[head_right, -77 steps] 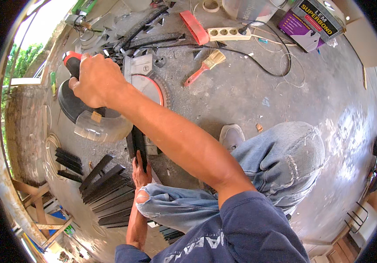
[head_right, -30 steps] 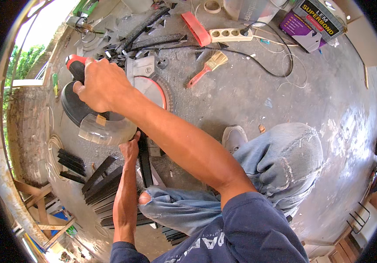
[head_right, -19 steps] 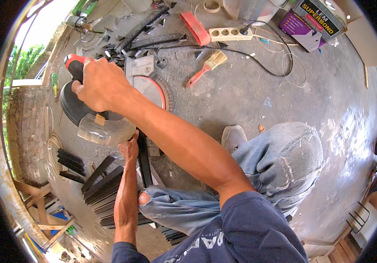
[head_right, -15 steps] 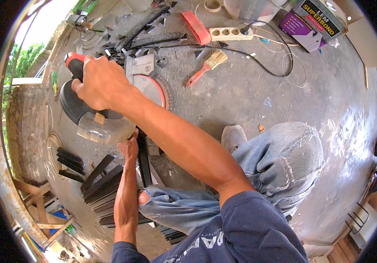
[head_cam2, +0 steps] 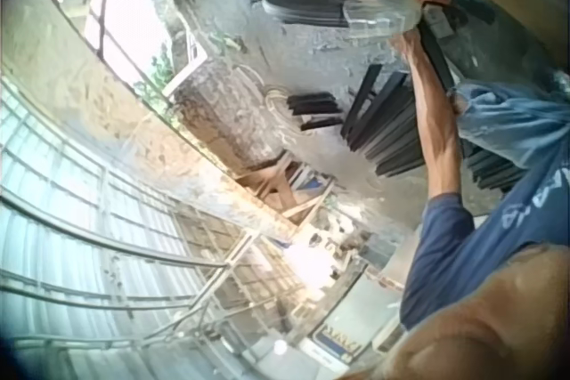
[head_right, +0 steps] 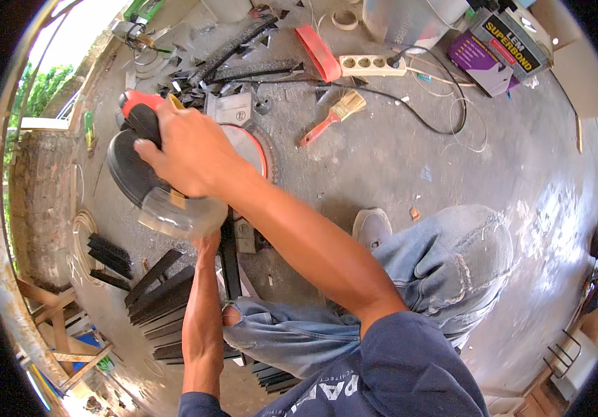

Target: The person cuts a black board using a miter saw, after picking it up from a pile and aligning it against the saw's fence.

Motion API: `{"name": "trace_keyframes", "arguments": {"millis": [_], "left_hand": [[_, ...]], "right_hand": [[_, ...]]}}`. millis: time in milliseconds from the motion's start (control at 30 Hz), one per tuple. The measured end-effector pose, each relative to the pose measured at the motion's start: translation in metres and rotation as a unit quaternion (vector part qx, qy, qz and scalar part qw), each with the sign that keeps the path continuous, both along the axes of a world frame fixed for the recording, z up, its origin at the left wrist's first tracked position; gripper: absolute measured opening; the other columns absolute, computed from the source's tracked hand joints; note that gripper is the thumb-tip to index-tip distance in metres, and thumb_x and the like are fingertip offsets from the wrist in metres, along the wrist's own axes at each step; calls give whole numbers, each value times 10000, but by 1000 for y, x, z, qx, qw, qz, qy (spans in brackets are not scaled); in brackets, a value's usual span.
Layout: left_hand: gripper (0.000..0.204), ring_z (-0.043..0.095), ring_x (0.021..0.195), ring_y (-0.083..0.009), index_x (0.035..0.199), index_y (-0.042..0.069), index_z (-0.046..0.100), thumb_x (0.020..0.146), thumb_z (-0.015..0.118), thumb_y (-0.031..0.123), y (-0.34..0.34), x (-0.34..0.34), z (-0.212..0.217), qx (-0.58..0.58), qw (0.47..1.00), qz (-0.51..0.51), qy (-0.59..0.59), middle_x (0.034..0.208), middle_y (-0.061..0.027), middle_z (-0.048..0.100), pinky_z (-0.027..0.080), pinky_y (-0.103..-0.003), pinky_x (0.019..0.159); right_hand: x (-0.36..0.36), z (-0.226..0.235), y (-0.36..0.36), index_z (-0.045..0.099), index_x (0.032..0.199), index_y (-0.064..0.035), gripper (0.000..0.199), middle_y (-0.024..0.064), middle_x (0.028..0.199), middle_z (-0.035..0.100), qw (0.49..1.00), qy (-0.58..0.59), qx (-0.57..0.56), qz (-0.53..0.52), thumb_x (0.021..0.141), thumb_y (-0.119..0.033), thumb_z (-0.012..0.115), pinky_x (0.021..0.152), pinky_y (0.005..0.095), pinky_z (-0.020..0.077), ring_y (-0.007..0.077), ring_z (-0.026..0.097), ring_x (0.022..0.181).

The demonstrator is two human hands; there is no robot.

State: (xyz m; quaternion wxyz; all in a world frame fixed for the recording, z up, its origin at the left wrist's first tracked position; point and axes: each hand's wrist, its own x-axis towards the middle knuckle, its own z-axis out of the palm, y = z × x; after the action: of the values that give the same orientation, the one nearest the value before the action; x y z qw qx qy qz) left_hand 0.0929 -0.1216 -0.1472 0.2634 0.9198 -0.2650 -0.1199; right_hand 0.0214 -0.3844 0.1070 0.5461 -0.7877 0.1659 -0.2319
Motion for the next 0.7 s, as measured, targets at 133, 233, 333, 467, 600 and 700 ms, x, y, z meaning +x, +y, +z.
{"name": "trace_keyframes", "arguments": {"millis": [133, 233, 333, 467, 600, 700], "left_hand": [[547, 539, 1198, -324, 1327, 76, 496, 861, 674, 300, 36, 14, -51, -30, 965, -99, -239, 1315, -160, 555, 424, -451, 992], [459, 629, 1015, -402, 1259, 84, 539, 840, 665, 222, 9, 3, -35, 56, 998, -32, -15, 1094, -210, 659, 493, -472, 854], [432, 649, 884, -460, 1203, 82, 555, 803, 675, 194, 49, -3, -57, -8, 990, 113, 83, 935, -232, 683, 507, -506, 758], [385, 640, 859, -490, 1049, 51, 540, 749, 729, 201, -34, -13, 51, 33, 978, 172, 111, 858, -271, 672, 498, -550, 743], [480, 649, 852, -463, 1101, 47, 509, 748, 763, 248, -23, -12, 58, 43, 971, 178, 153, 868, -261, 670, 507, -541, 747], [442, 639, 832, -479, 1087, 37, 519, 757, 753, 214, -19, -19, 40, 5, 972, 197, 128, 829, -285, 658, 490, -536, 729]], "right_hand": [[-23, -21, 12, 584, 1118, 53, 443, 240, 808, 652, 998, -54, 2, -11, 846, -285, 671, 694, 420, 505, 357, 662, 756], [-45, -47, 8, 593, 1123, 49, 439, 178, 795, 636, 999, -40, 5, -19, 814, -240, 711, 658, 376, 491, 252, 634, 707], [-49, -50, 29, 608, 1094, 49, 388, 80, 790, 604, 996, -25, 88, 12, 785, -157, 719, 640, 309, 455, 143, 532, 691], [-67, -77, 16, 607, 1092, 56, 401, 64, 791, 624, 996, -28, 79, 6, 801, -204, 702, 634, 319, 462, 155, 570, 695], [-97, -105, 33, 601, 1063, 55, 437, 70, 758, 617, 991, 10, 131, -34, 800, -280, 700, 628, 280, 442, 159, 557, 667], [-99, -108, 45, 545, 1213, 72, 641, 127, 885, 651, 984, -5, 160, -74, 804, -404, 679, 492, 226, 393, 124, 547, 552]]}}
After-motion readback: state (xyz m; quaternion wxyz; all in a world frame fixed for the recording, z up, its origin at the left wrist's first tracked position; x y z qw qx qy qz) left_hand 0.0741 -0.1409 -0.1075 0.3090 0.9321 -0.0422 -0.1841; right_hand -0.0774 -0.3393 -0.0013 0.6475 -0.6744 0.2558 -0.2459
